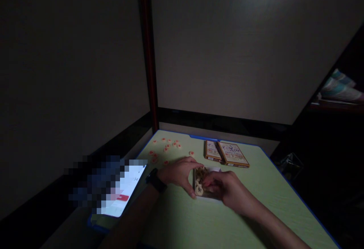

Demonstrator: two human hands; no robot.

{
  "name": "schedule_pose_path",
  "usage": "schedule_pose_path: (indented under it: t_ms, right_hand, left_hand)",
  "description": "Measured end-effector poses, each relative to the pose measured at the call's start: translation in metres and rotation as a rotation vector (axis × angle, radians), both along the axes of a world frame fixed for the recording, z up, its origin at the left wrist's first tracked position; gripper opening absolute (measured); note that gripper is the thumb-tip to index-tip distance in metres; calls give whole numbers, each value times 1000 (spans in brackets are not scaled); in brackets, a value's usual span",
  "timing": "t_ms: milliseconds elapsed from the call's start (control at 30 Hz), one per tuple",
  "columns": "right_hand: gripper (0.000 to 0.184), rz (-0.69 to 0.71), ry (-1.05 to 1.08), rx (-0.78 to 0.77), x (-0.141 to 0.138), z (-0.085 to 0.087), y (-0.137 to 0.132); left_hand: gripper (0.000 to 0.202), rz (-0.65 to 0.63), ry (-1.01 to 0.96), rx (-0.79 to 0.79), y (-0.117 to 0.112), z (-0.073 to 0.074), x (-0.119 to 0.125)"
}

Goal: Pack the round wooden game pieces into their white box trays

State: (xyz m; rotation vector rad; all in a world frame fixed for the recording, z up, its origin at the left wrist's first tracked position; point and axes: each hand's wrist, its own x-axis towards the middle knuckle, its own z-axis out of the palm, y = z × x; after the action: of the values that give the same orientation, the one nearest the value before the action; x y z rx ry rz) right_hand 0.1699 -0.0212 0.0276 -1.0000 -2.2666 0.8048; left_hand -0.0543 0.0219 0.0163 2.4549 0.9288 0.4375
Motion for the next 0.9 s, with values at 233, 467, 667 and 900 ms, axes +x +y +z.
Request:
schedule_pose_path:
  t_ms: [233,467,667,900]
  right_hand:
    - [24,-138,-343,72,22,10,18]
    - [16,-72,-627,171,13,10,10]
    - [16,-121,-646,156,10,15,5]
    - [16,-100,-490,66,-4,-1,-2]
  left_hand:
    - [86,31,-78,-37,-6,8,3]
    - [89,6,-77,-46,-5,4,6]
    - [98,-14,-37,-40,-2,0,3]
    - [97,-14,-19,-30,-2,0,4]
